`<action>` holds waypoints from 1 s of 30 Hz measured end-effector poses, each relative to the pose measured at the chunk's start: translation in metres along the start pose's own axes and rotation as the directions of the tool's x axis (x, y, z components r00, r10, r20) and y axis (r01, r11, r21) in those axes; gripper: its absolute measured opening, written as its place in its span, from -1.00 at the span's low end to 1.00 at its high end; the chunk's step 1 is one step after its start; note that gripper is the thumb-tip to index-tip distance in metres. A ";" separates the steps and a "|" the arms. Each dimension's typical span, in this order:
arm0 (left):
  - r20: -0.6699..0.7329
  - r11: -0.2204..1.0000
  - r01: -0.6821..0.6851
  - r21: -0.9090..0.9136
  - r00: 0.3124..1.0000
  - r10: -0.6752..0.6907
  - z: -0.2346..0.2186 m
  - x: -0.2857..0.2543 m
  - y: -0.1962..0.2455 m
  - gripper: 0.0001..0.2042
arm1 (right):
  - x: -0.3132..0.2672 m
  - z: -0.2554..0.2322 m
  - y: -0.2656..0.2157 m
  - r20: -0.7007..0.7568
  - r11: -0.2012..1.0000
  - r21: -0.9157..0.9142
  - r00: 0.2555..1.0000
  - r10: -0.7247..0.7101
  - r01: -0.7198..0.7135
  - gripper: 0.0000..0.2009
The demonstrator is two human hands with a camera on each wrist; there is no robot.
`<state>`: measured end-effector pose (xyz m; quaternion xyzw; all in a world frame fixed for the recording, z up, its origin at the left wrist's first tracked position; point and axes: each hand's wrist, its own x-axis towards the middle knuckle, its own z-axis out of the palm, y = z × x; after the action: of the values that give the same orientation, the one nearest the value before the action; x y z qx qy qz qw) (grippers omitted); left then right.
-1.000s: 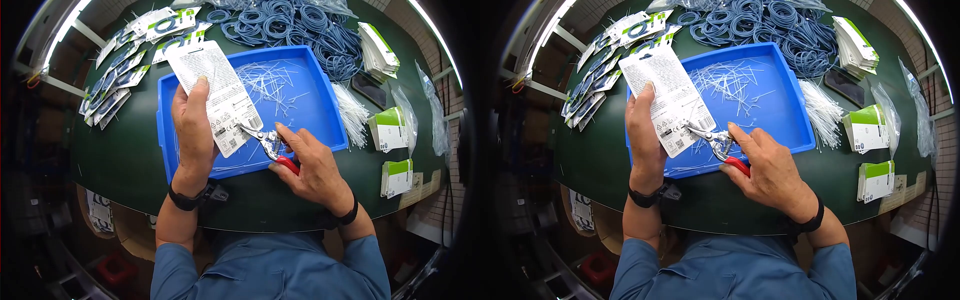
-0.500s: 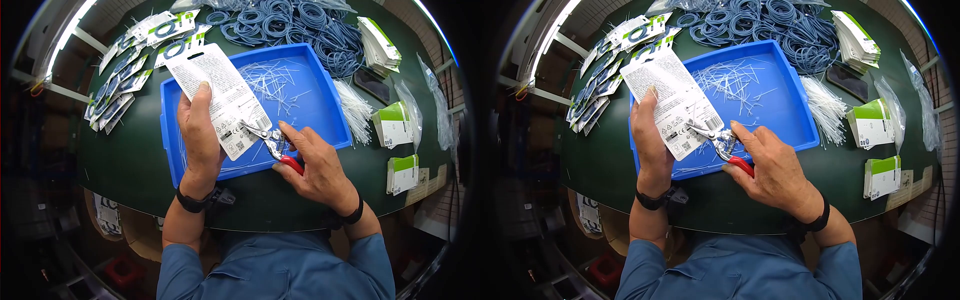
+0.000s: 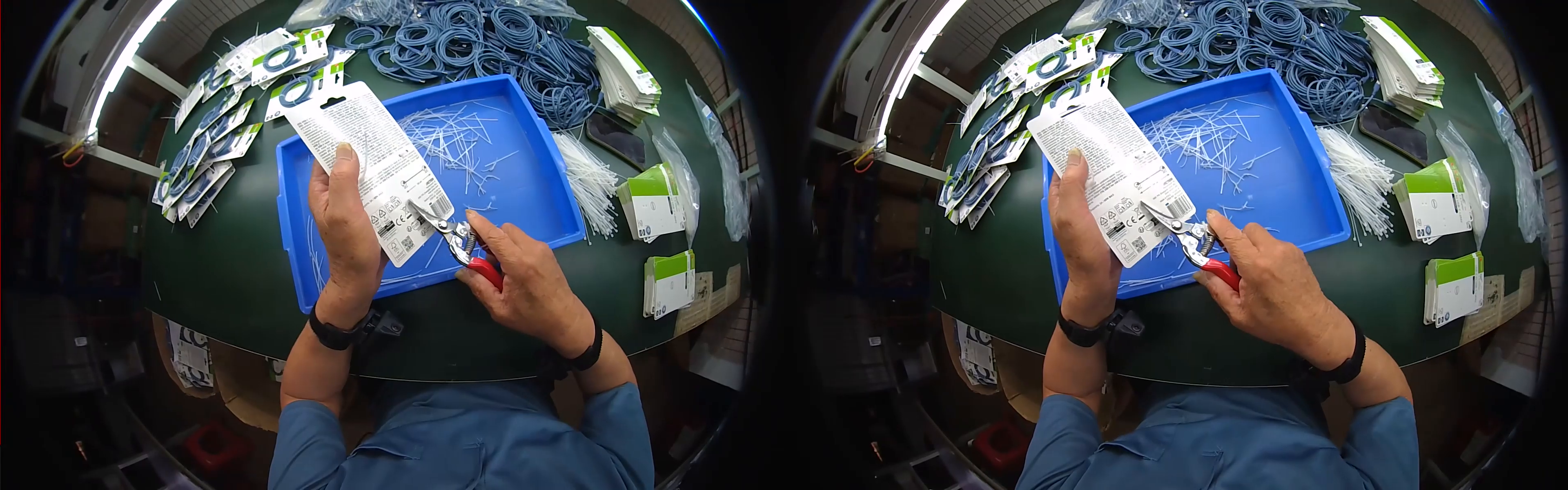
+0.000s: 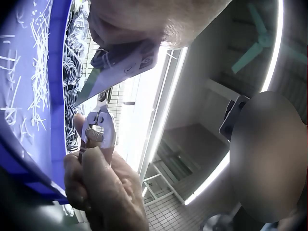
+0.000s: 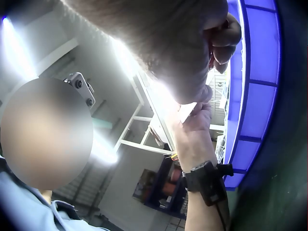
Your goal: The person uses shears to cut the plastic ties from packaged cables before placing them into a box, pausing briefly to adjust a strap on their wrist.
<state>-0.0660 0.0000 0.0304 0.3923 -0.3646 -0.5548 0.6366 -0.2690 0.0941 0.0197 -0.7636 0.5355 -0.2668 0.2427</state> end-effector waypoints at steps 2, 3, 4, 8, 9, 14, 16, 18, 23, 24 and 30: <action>0.025 1.000 -0.016 0.011 1.000 0.016 0.002 -0.003 -0.004 -0.62 | 0.002 -0.001 -0.003 -0.027 1.000 0.014 1.000 -0.013 0.014 -0.23; 0.048 1.000 -0.028 0.014 0.998 0.027 0.004 -0.006 -0.006 -0.61 | 0.004 -0.002 -0.005 -0.049 0.999 0.021 0.999 -0.024 0.025 -0.22; 0.071 0.999 -0.039 0.014 0.997 0.038 0.006 -0.009 -0.008 -0.60 | 0.004 -0.003 -0.006 -0.069 0.999 0.026 0.997 -0.033 0.034 -0.22; 0.153 0.994 -0.087 0.066 0.985 0.076 0.013 -0.022 -0.013 -0.57 | 0.006 -0.005 -0.011 -0.126 0.999 0.020 0.991 -0.037 0.039 -0.20; 0.159 0.994 -0.085 0.067 0.985 0.073 0.013 -0.023 -0.014 -0.57 | 0.005 -0.005 -0.011 -0.130 0.999 0.021 0.991 -0.033 0.036 -0.20; 0.181 0.993 -0.106 0.056 0.979 0.094 0.014 -0.025 -0.013 -0.56 | 0.004 -0.004 -0.010 -0.148 0.997 0.004 0.986 -0.070 0.071 -0.19; 0.178 0.993 -0.110 0.053 0.979 0.099 0.015 -0.025 -0.011 -0.57 | 0.004 -0.005 -0.010 -0.132 0.998 0.014 0.989 -0.065 0.068 -0.19; 0.173 0.992 -0.113 0.058 0.980 0.101 0.015 -0.026 -0.013 -0.57 | 0.004 -0.004 -0.010 -0.143 0.997 0.011 0.987 -0.075 0.077 -0.20; 0.158 0.989 -0.132 0.073 0.980 0.119 0.016 -0.028 -0.016 -0.58 | 0.005 -0.003 -0.013 -0.134 0.997 -0.029 0.988 -0.077 0.073 -0.22; 0.156 0.987 -0.138 0.079 0.980 0.125 0.016 -0.028 -0.016 -0.58 | 0.005 -0.003 -0.014 -0.119 0.997 -0.044 0.991 -0.068 0.063 -0.22; 0.159 0.987 -0.141 0.076 0.979 0.128 0.015 -0.027 -0.015 -0.60 | 0.004 0.000 -0.015 -0.105 0.998 -0.046 0.993 -0.051 0.046 -0.23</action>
<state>-0.0889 0.0245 0.0221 0.3501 -0.4622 -0.5226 0.6250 -0.2576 0.0950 0.0297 -0.7664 0.5345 -0.3009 0.1906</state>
